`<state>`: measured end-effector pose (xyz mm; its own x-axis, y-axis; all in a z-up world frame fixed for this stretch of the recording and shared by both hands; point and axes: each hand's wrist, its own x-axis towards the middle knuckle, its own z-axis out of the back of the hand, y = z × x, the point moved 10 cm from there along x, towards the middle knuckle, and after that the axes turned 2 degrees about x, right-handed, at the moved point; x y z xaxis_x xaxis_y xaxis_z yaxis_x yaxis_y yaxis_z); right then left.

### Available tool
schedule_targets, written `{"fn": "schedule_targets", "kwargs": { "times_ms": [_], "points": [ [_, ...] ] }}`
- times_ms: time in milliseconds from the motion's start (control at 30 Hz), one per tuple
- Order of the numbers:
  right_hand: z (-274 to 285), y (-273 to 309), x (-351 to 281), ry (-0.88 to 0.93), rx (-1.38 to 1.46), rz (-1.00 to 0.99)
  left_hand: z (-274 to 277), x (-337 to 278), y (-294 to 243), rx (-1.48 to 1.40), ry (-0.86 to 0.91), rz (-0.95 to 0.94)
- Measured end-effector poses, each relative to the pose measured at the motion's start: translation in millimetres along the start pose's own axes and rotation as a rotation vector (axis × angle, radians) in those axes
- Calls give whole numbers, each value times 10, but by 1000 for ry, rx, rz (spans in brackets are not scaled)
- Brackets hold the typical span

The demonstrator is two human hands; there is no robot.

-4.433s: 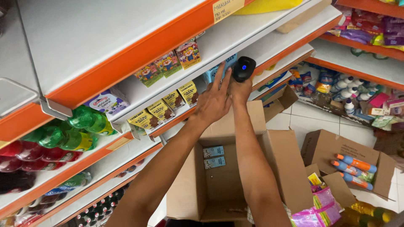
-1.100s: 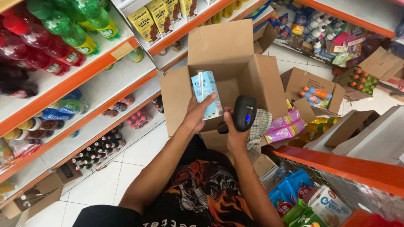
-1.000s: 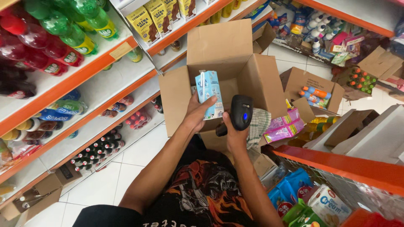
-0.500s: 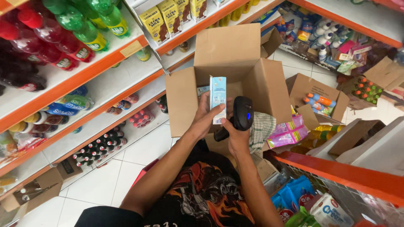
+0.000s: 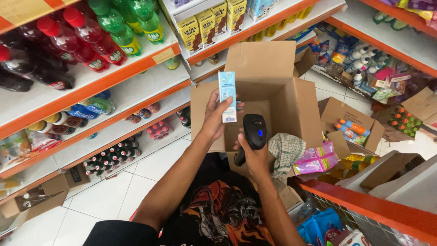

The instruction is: The person scans several cartons of milk using a handheld scanner and places them into a cardboard box.

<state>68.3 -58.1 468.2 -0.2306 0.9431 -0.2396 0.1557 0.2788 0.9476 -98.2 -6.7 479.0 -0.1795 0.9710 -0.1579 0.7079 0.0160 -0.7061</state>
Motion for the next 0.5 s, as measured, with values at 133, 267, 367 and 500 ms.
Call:
{"fn": "schedule_targets", "kwargs": {
  "times_ms": [133, 267, 367, 500],
  "points": [
    [-83, 99, -89, 77, 46, 94, 32, 83, 13, -21, -17, 7],
    [7, -20, -101, 20, -44, -20, -133, 143, -18, -65, 49, -4],
    [21, 29, -113, 21, -98, 2, -294, 205, -46, -63, 114, -20],
    [53, 135, -174, -19, -101, 5, -418, 295, 3, 19, 126, 7]
  ]
}}
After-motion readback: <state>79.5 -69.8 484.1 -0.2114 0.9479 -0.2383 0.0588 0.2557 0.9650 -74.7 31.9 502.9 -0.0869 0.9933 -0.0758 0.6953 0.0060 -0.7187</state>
